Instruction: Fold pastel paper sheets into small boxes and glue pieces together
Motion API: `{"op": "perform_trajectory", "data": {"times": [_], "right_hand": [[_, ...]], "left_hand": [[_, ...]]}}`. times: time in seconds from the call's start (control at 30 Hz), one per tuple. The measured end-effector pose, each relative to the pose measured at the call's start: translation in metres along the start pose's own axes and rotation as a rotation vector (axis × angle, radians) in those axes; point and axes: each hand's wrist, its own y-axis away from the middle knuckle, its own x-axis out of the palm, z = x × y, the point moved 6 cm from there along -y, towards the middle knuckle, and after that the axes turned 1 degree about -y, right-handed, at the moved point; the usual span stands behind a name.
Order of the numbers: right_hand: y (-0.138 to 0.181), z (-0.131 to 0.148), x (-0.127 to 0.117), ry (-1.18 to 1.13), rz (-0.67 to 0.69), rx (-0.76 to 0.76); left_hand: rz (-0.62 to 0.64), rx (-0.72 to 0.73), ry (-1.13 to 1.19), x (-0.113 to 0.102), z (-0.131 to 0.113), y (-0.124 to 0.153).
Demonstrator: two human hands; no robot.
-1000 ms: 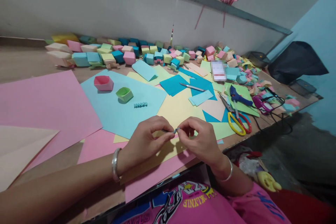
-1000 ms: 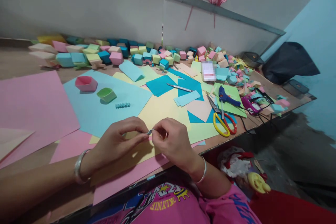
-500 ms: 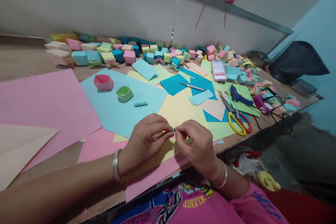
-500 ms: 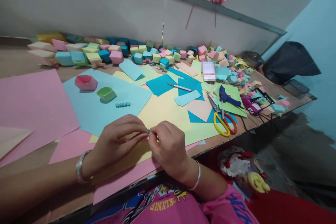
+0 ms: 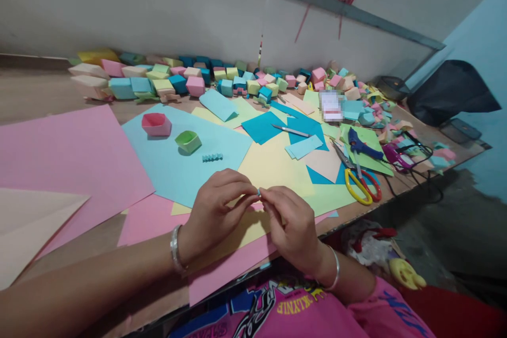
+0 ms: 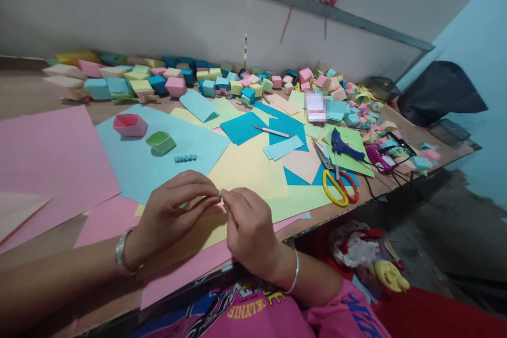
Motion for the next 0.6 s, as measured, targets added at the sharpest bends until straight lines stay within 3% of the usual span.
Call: {"op": "perform_trajectory", "data": {"times": [0.23,0.43,0.6], "right_hand": [[0.004,0.009,-0.002,-0.058,0.008,0.032],[0.005,0.013,0.002,-0.133,0.008,0.085],[0.005,0.009,0.003,-0.202,0.027,0.166]], "left_hand": [[-0.035,0.166,-0.090,-0.002,-0.009,0.001],[-0.082,0.216,-0.116,-0.008,-0.014,0.002],[-0.040,0.259,-0.145,-0.007,-0.013,0.002]]}}
